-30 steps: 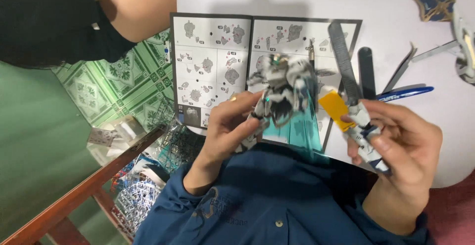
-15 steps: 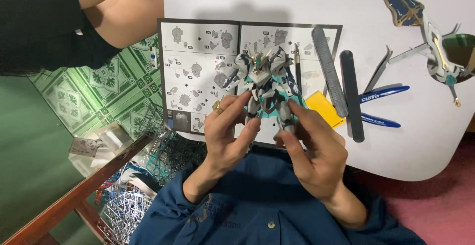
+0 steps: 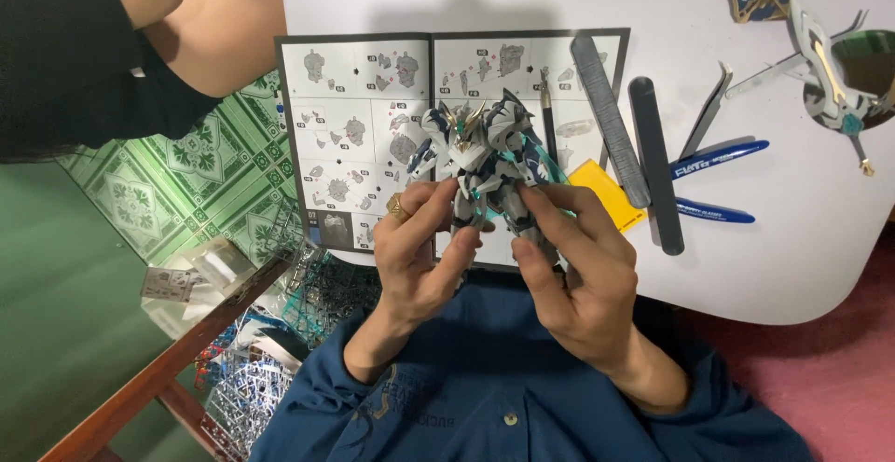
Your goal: The person assembles a white and teal action figure by attaching translucent teal parts to the torso and legs, then fitting a dark blue shield and a white sword into the figure's hands. The person follows an instruction manual laid out on the table and uses both hands to align and snap the pieces together.
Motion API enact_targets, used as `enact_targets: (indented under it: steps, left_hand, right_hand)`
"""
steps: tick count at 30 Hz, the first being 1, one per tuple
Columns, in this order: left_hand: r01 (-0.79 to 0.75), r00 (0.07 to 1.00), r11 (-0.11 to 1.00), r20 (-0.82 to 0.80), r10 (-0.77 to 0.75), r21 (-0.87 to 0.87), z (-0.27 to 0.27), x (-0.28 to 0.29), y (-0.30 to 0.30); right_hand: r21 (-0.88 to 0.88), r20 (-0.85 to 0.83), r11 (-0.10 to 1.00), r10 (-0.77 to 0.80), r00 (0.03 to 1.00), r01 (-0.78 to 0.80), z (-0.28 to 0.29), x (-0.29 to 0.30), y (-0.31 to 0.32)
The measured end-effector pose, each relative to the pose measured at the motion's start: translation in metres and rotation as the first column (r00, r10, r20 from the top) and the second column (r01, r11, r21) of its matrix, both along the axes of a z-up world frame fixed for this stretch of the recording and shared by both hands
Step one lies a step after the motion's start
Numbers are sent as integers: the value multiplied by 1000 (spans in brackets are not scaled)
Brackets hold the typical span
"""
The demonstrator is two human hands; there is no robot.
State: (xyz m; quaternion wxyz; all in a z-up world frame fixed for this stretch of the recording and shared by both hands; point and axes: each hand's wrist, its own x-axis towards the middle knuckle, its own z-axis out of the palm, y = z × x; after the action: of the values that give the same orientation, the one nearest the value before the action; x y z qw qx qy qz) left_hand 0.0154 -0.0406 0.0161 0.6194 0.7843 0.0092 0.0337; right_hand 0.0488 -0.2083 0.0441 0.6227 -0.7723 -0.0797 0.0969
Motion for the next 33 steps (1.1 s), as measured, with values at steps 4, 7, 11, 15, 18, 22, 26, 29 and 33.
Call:
enact_targets:
  steps: [4, 7, 11, 15, 18, 22, 26, 29, 33]
  left_hand:
    - [-1, 1000, 991, 17, -1, 132, 11, 5, -1]
    - [0, 999, 959, -35, 10, 282, 23, 9, -3]
    - [40, 998, 963, -55, -26, 267, 24, 8, -3]
    - [57, 998, 936, -44, -44, 347, 27, 9, -5]
    - [53, 998, 931, -45, -40, 362, 27, 8, -7]
    - [32, 999, 932, -30, -22, 362, 20, 6, -6]
    - [14, 996, 954, -92, 14, 300, 11, 4, -3]
    - [1, 994, 960, -103, 29, 279, 4, 3, 0]
    - [-11, 993, 966, -114, 42, 258, -1, 3, 2]
  right_hand:
    - [-35, 28, 999, 9, 1000, -8, 2, 4, -3]
    - [-58, 2, 998, 18, 1000, -18, 5, 7, -2]
    - [-48, 23, 998, 43, 999, -42, 2, 8, -3]
    - [-47, 6, 997, 61, 998, -61, -2, 6, -1]
    - [-23, 1, 999, 26, 1000, -26, -7, 1, 3]
    - [-27, -11, 999, 17, 1000, -18, -11, -1, 5]
    - [-14, -40, 997, 69, 997, -70, -13, 6, 3]
    - [15, -95, 995, 103, 990, -102, -15, 10, 4]
    - [36, -109, 991, 129, 986, -126, -25, 11, 7]
